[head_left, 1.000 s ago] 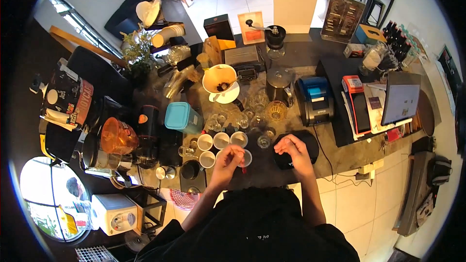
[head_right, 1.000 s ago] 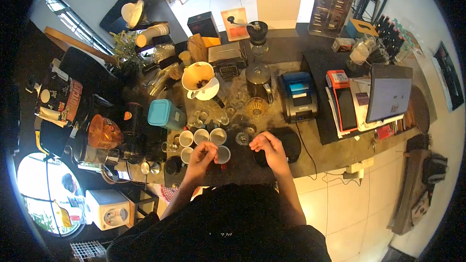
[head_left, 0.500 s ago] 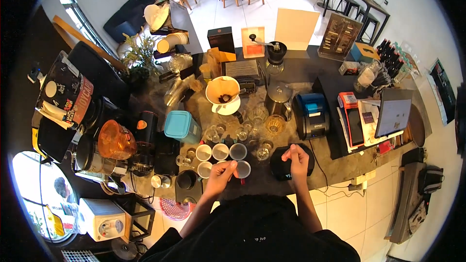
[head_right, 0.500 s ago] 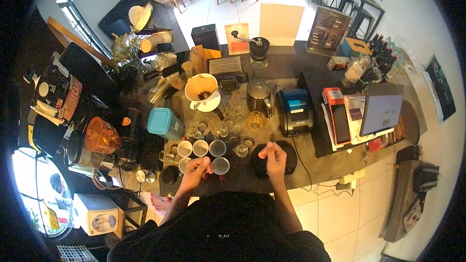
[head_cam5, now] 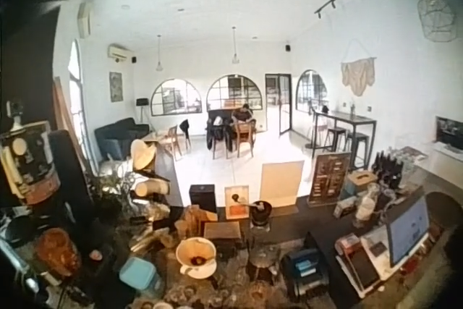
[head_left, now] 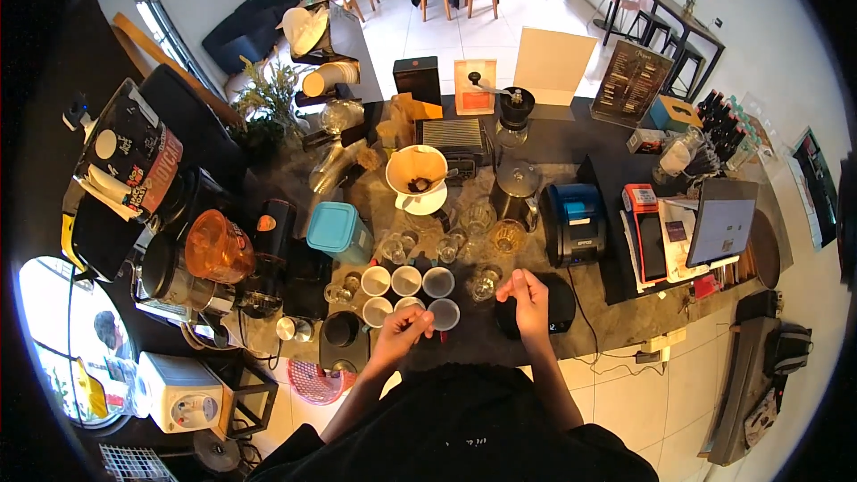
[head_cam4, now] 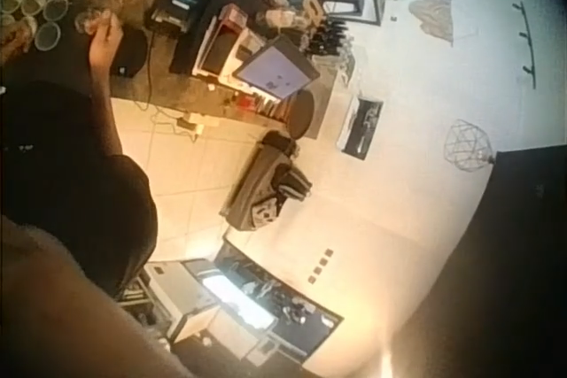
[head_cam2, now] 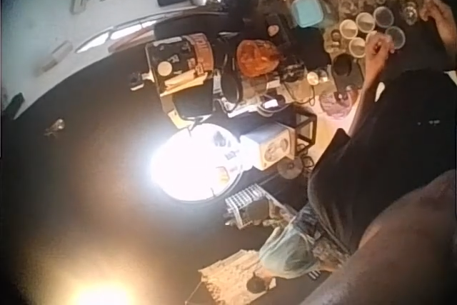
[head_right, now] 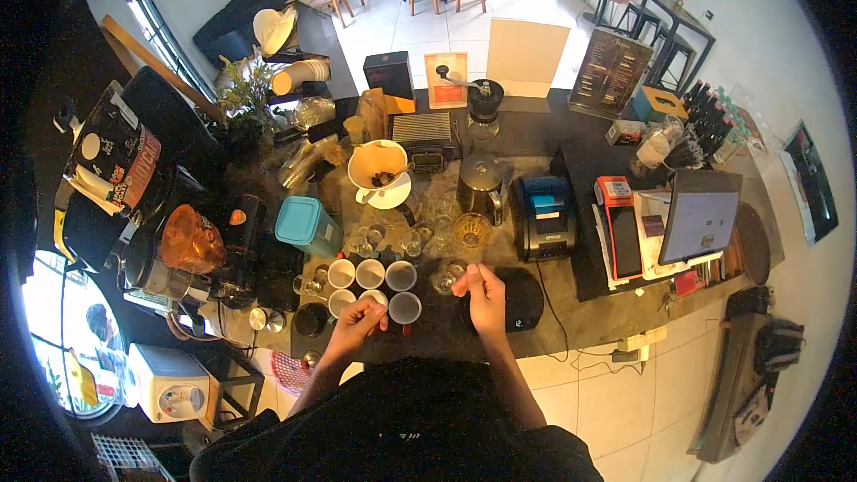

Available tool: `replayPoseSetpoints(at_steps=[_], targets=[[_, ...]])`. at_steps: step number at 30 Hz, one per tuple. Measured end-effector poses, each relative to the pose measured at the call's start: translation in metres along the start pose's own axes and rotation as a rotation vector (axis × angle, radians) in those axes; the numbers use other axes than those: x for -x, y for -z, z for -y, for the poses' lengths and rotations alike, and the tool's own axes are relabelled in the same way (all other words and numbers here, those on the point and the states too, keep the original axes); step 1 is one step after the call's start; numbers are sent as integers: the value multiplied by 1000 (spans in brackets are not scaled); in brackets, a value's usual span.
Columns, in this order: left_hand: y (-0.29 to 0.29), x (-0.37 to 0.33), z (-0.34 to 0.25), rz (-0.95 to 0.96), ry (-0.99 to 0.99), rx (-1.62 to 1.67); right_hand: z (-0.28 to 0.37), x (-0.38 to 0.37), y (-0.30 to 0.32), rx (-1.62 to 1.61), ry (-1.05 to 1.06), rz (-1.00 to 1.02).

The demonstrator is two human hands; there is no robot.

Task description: Brewing coffee using a pour-over method.

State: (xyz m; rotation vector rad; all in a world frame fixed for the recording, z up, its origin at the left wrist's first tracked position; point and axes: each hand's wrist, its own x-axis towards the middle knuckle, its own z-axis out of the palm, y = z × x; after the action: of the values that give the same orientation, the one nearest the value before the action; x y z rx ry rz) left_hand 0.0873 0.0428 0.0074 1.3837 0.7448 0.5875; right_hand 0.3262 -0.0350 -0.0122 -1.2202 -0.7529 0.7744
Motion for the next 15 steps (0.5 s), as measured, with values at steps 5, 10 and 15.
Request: replayPoseSetpoints(at_steps=[5,10,15], targets=[[0,-1,7,43,-58,108,-2,8,12,-6,-16,-9],[-8,3,0,-19,-52,88,-4,11,12,19,-52,5],[-16,7,-7,1,-86,72,0,8,7,66,-56,76]])
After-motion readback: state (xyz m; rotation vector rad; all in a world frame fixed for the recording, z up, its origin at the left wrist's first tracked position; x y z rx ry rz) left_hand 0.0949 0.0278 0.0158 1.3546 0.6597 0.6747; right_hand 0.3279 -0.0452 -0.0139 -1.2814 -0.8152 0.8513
